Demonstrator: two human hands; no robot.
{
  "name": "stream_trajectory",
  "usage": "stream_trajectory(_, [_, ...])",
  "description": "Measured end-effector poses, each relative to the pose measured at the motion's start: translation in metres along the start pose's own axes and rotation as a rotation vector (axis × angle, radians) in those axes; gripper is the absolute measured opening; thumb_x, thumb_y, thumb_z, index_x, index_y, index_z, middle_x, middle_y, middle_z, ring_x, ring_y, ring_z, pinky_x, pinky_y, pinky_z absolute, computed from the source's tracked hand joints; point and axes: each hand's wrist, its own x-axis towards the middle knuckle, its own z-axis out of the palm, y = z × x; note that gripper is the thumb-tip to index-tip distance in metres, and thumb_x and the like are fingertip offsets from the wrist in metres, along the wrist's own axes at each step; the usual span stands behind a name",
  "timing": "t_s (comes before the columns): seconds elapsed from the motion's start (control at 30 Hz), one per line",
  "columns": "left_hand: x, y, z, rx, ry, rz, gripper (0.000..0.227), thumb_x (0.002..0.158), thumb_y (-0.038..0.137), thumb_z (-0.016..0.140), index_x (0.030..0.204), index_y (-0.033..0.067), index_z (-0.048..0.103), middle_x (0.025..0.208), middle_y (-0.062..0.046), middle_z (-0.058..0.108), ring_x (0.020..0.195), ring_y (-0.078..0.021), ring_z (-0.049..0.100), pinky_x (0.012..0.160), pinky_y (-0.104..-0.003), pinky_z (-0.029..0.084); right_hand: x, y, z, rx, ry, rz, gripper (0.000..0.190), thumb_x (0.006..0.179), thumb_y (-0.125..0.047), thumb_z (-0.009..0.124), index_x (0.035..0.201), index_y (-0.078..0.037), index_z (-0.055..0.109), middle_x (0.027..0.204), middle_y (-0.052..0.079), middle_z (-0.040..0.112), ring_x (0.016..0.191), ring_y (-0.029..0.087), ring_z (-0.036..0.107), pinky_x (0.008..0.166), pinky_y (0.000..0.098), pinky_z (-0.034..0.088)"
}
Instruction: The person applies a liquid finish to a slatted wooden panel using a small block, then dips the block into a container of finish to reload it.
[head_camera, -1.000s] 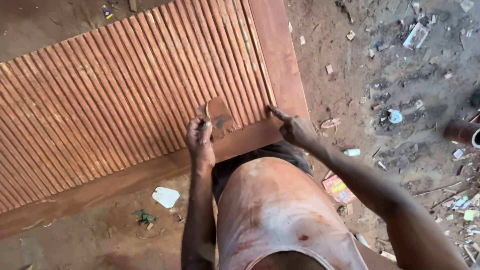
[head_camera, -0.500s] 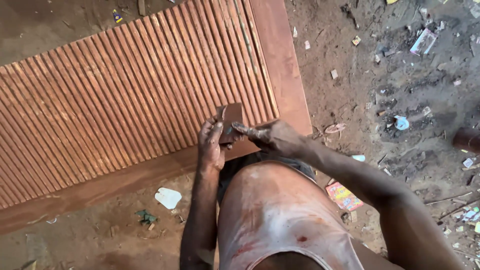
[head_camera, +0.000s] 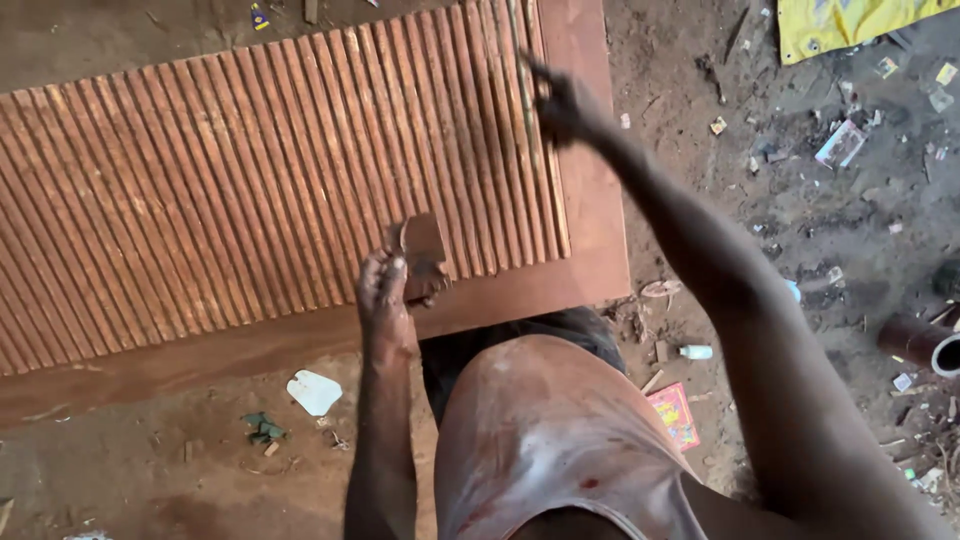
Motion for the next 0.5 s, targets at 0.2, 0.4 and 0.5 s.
stream_trajectory(0.2, [-0.029, -0.006, 0.001, -0.073, 0.062, -0.262, 0.019, 0.105, 0.016, 0.057, 0.118, 0.0028, 0.061, 0.081, -0.001, 0.061, 0.063, -0.0145, 0.067, 0.049, -0.029, 0.054, 0.071, -0.01, -0.021, -0.194, 0.108, -0.065, 0.082, 0.091, 0.001, 0.043, 0.167, -0.026, 0.026, 0.066, 0.012, 0.067, 0.046, 0.021, 0.061, 0.045, 0.0394, 0.053])
stream_trajectory(0.4, [-0.022, 0.025, 0.022, -0.121, 0.062, -0.333, 0.023, 0.103, 0.019, 0.057, 0.121, 0.0043, 0.057, 0.089, -0.009, 0.073, 0.069, -0.0172, 0.072, 0.049, -0.028, 0.054, -0.078, 0.04, 0.042, -0.368, 0.042, -0.03, 0.083, 0.087, -0.004, 0.048, 0.165, -0.022, 0.027, 0.065, 0.018, 0.064, 0.048, 0.029, 0.059, 0.049, 0.0454, 0.05])
stream_trajectory(0.5, [-0.012, 0.027, 0.018, -0.11, 0.041, -0.338, 0.025, 0.103, 0.02, 0.057, 0.123, 0.0046, 0.057, 0.091, -0.009, 0.073, 0.066, -0.0162, 0.071, 0.047, -0.026, 0.052, -0.187, 0.06, 0.079, -0.445, 0.027, -0.026, 0.085, 0.084, -0.006, 0.051, 0.164, -0.021, 0.028, 0.064, 0.021, 0.063, 0.049, 0.032, 0.059, 0.051, 0.0485, 0.049])
